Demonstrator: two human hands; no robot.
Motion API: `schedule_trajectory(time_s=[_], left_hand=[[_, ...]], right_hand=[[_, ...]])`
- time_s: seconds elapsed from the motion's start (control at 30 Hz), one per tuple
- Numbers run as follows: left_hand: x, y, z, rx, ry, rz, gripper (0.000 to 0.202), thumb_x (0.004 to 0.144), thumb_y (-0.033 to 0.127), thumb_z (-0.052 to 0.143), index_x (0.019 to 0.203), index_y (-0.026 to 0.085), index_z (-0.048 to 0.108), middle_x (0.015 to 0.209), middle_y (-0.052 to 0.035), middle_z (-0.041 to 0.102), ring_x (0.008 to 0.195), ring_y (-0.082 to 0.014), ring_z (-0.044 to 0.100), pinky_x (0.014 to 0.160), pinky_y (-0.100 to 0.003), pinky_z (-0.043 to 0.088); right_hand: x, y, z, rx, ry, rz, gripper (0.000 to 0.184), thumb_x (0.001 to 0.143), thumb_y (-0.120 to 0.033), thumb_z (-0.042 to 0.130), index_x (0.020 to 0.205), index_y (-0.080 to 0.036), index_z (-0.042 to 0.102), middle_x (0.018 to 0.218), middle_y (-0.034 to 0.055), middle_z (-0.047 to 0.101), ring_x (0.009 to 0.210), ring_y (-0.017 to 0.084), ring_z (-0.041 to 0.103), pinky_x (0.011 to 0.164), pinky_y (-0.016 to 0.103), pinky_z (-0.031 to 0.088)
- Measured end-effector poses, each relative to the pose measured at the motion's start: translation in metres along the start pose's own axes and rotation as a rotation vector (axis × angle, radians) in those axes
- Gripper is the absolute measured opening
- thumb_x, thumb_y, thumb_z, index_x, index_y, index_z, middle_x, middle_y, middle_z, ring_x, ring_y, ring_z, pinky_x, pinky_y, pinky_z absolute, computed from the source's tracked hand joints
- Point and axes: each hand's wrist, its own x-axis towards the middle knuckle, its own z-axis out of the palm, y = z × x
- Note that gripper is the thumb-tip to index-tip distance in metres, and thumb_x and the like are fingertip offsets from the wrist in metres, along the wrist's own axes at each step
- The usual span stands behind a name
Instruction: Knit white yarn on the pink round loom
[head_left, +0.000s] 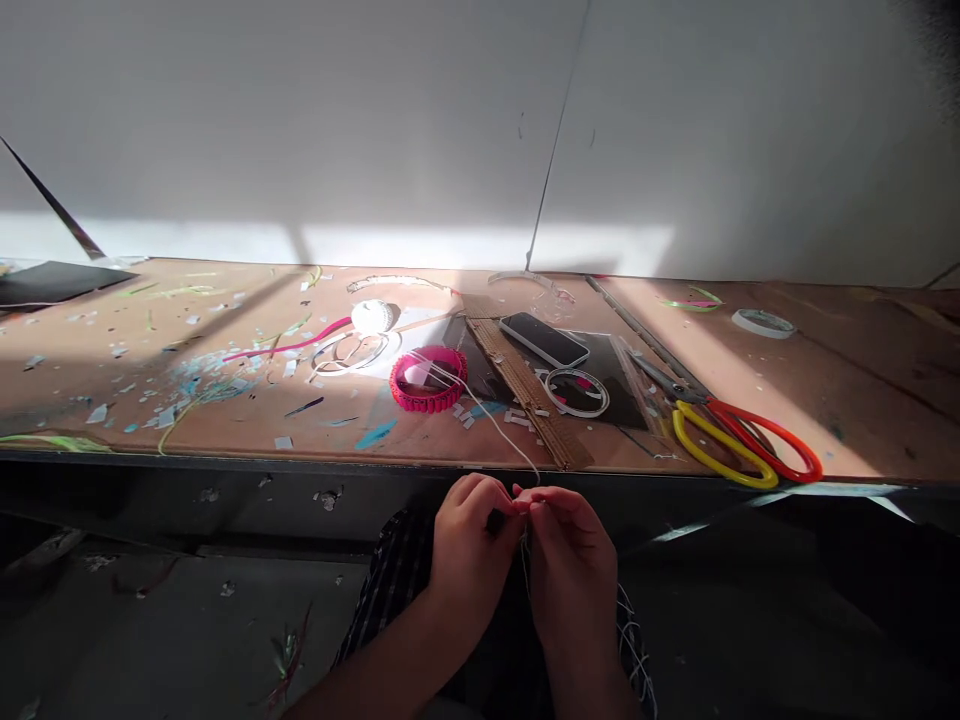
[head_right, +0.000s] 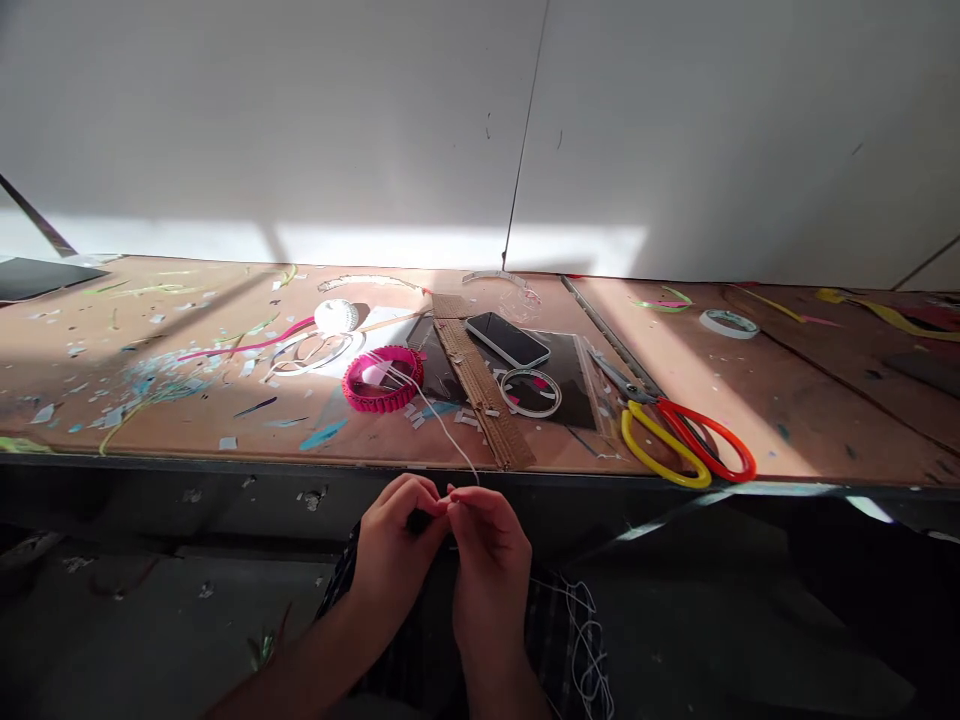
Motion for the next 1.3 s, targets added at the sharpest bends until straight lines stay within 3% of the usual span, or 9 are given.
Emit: schedule_trajectory(time_s=[0.13, 0.43, 0.6, 0.93, 1.07, 1.13, 1.2, 1.23, 1.3], left_hand=[[0.009, 0.006, 0.000, 0.101, 0.033, 0.127, 0.016, 0.074, 0.014, 0.058, 0.059, 0.018, 0.052, 0.067, 0.0006, 0.059, 0.064, -0.0113, 0.053, 0.060, -0.022, 0.041], [0.028, 0.012, -0.003, 0.184, -0.022, 0.203, 0.016, 0.075, 0.016, 0.059, 0.061, 0.018, 0.053, 0.064, 0.0008, 0.059, 0.064, -0.0128, 0.052, 0.063, -0.025, 0.040], [0.047, 0.020, -0.004, 0.232, 0.011, 0.221, 0.017, 0.075, 0.017, 0.059, 0.060, 0.019, 0.053, 0.064, 0.0005, 0.059, 0.067, -0.0143, 0.053, 0.066, -0.027, 0.039], [0.091, 0.027, -0.007, 0.358, 0.070, 0.226, 0.018, 0.075, 0.026, 0.062, 0.062, 0.018, 0.052, 0.065, -0.0004, 0.059, 0.070, -0.0168, 0.053, 0.066, -0.028, 0.037], [0.113, 0.022, -0.011, 0.422, -0.022, 0.268, 0.016, 0.075, 0.030, 0.062, 0.066, 0.019, 0.056, 0.069, -0.0019, 0.062, 0.073, -0.0188, 0.055, 0.069, -0.031, 0.038], [0.113, 0.015, -0.024, 0.445, -0.080, 0.302, 0.016, 0.073, 0.034, 0.063, 0.073, 0.019, 0.059, 0.072, -0.0040, 0.064, 0.075, -0.0204, 0.055, 0.071, -0.033, 0.039], [0.094, 0.006, -0.045, 0.384, -0.073, 0.323, 0.019, 0.070, 0.032, 0.066, 0.083, 0.019, 0.060, 0.076, -0.0056, 0.064, 0.076, -0.0205, 0.056, 0.070, -0.032, 0.042], [0.077, 0.001, -0.057, 0.341, -0.060, 0.335, 0.018, 0.072, 0.029, 0.065, 0.087, 0.020, 0.060, 0.080, -0.0061, 0.064, 0.078, -0.0201, 0.057, 0.071, -0.032, 0.043], [0.033, -0.014, -0.077, 0.283, -0.202, 0.421, 0.010, 0.075, 0.020, 0.060, 0.085, 0.023, 0.060, 0.076, -0.0031, 0.064, 0.072, -0.0164, 0.057, 0.068, -0.028, 0.046]], right_hand=[[0.008, -0.004, 0.008, 0.005, 0.029, -0.064, 0.011, 0.067, -0.027, 0.069, 0.075, -0.021, 0.064, 0.075, -0.0001, 0.065, 0.073, 0.014, 0.059, 0.069, 0.028, 0.046], [0.025, -0.017, 0.017, 0.106, -0.014, -0.095, 0.011, 0.064, -0.025, 0.071, 0.073, -0.021, 0.064, 0.070, -0.0008, 0.065, 0.069, 0.012, 0.059, 0.068, 0.028, 0.046], [0.042, -0.028, 0.029, 0.142, -0.038, -0.150, 0.013, 0.061, -0.021, 0.072, 0.070, -0.022, 0.064, 0.068, -0.0020, 0.065, 0.067, 0.012, 0.059, 0.069, 0.030, 0.045], [0.088, -0.047, 0.060, 0.179, -0.156, -0.080, 0.016, 0.052, -0.019, 0.075, 0.064, -0.021, 0.064, 0.061, -0.0052, 0.062, 0.061, 0.009, 0.055, 0.063, 0.026, 0.042], [0.113, -0.045, 0.070, 0.132, -0.173, -0.053, 0.021, 0.049, -0.022, 0.076, 0.064, -0.020, 0.062, 0.059, -0.0058, 0.060, 0.058, 0.008, 0.054, 0.059, 0.026, 0.042], [0.122, -0.048, 0.066, 0.123, -0.167, -0.036, 0.024, 0.048, -0.026, 0.077, 0.065, -0.020, 0.060, 0.059, -0.0061, 0.058, 0.058, 0.009, 0.054, 0.060, 0.027, 0.043], [0.119, -0.055, 0.048, 0.124, -0.178, -0.030, 0.025, 0.050, -0.030, 0.077, 0.065, -0.021, 0.059, 0.060, -0.0059, 0.056, 0.057, 0.009, 0.053, 0.060, 0.027, 0.045], [0.112, -0.061, 0.032, 0.116, -0.201, -0.024, 0.024, 0.054, -0.031, 0.076, 0.066, -0.021, 0.058, 0.061, -0.0051, 0.055, 0.056, 0.009, 0.052, 0.057, 0.026, 0.044], [0.089, -0.072, -0.012, 0.032, -0.270, 0.011, 0.024, 0.059, -0.033, 0.075, 0.061, -0.021, 0.054, 0.060, -0.0031, 0.054, 0.048, 0.008, 0.045, 0.047, 0.024, 0.040]])
